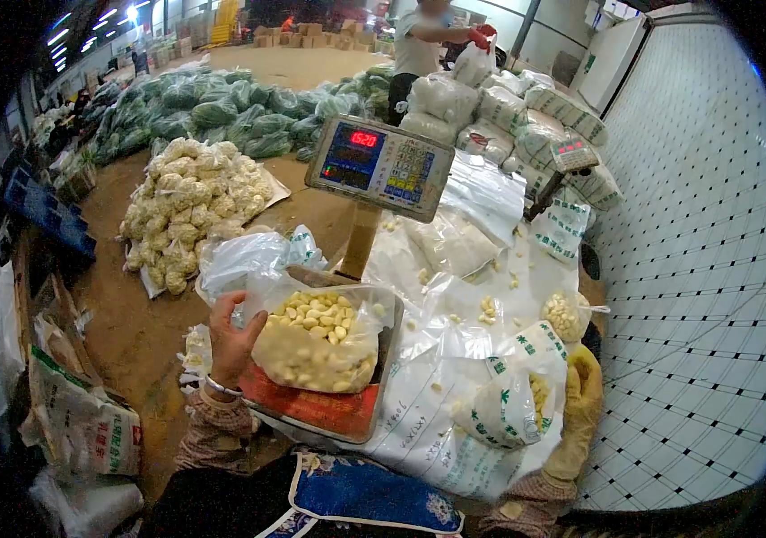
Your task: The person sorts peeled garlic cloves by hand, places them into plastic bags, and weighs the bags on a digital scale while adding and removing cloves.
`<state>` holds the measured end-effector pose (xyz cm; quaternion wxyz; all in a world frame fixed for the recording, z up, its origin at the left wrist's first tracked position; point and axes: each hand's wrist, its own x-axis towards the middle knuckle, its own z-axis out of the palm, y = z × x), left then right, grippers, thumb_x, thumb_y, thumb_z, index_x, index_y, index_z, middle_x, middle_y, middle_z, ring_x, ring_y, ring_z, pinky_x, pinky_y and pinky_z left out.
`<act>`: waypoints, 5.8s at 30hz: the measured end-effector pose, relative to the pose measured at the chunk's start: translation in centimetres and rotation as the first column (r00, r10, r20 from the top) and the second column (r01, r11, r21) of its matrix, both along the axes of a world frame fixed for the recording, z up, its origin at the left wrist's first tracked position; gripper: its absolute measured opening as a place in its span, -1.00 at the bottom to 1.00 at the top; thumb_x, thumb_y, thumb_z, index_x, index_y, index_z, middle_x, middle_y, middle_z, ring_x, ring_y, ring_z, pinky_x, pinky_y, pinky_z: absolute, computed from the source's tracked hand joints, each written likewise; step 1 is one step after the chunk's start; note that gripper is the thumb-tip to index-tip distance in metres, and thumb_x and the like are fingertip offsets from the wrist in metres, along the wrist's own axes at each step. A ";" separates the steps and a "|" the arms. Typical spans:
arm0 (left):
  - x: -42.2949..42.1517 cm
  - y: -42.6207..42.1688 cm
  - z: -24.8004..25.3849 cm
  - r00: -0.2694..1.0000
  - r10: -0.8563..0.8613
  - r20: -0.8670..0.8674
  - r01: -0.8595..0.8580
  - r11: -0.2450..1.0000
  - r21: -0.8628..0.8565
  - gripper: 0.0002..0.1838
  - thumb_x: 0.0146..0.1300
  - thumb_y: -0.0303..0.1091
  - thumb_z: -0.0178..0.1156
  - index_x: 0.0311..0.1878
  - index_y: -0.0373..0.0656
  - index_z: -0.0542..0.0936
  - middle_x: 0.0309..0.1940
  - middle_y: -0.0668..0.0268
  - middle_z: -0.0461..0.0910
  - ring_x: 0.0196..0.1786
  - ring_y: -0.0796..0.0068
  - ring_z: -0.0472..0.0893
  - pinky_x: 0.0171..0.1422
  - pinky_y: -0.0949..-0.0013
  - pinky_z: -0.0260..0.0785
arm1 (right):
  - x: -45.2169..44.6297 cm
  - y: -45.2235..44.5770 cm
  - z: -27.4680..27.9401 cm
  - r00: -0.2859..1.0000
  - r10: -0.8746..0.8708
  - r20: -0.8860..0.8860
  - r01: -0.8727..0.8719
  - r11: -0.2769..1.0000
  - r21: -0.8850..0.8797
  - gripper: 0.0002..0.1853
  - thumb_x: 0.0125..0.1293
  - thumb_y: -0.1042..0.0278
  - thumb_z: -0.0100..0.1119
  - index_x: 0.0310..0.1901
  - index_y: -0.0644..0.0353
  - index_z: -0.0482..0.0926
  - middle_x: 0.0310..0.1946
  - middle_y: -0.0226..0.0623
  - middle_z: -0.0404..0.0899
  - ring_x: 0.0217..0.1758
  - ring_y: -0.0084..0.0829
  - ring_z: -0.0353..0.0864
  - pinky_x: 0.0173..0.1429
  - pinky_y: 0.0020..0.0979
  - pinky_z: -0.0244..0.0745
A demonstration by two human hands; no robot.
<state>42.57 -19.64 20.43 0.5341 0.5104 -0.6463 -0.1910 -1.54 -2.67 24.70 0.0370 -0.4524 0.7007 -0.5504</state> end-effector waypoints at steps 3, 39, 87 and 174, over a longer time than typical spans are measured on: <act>-0.7 0.3 -0.3 0.998 0.039 0.055 -0.035 0.996 -0.079 -0.63 -0.16 -0.43 0.29 -0.21 -0.23 0.47 -0.21 0.20 0.45 -0.01 0.16 0.36 0.10 0.22 0.16 | -5.3 3.1 -4.6 0.993 0.039 -0.115 0.023 0.868 0.496 -0.79 0.17 0.42 0.03 -0.17 0.28 0.48 -0.32 -0.25 0.52 -0.22 -0.42 0.47 -0.10 -0.47 0.37; -1.7 -2.4 -0.5 0.905 -0.319 -0.280 0.358 0.929 0.097 -0.90 0.10 -0.46 0.14 -0.32 -0.27 0.51 -0.56 0.45 0.47 -0.47 0.62 0.45 -0.35 0.54 0.29 | 11.3 -11.7 0.6 0.802 0.594 -0.058 -0.573 0.793 0.206 -0.81 0.14 0.41 0.13 -0.22 0.28 0.51 -0.40 -0.36 0.55 -0.44 -0.62 0.44 -0.36 -0.59 0.39; -6.8 4.3 -2.5 0.548 -0.328 -0.769 0.807 0.449 0.384 -0.68 0.33 -0.05 -0.22 -0.23 -0.10 0.37 -0.75 0.35 0.31 -0.74 0.61 0.24 -0.59 0.55 0.15 | 20.1 -11.5 -3.7 0.516 0.856 -0.006 -0.842 0.509 0.180 -0.79 0.05 0.37 0.22 -0.27 0.20 0.50 -0.40 -0.28 0.50 -0.31 -0.36 0.47 -0.20 -0.37 0.35; -9.4 4.5 -6.6 0.469 -0.209 -0.858 0.570 0.814 0.113 -0.81 0.10 -0.40 0.17 -0.40 -0.18 0.34 -0.61 0.42 0.36 -0.61 0.64 0.33 -0.56 0.52 0.20 | 21.6 -14.6 -6.2 0.432 0.902 0.012 -0.898 0.429 0.095 -0.88 0.15 0.51 0.12 -0.26 0.28 0.51 -0.39 -0.36 0.51 -0.33 -0.57 0.45 -0.24 -0.53 0.38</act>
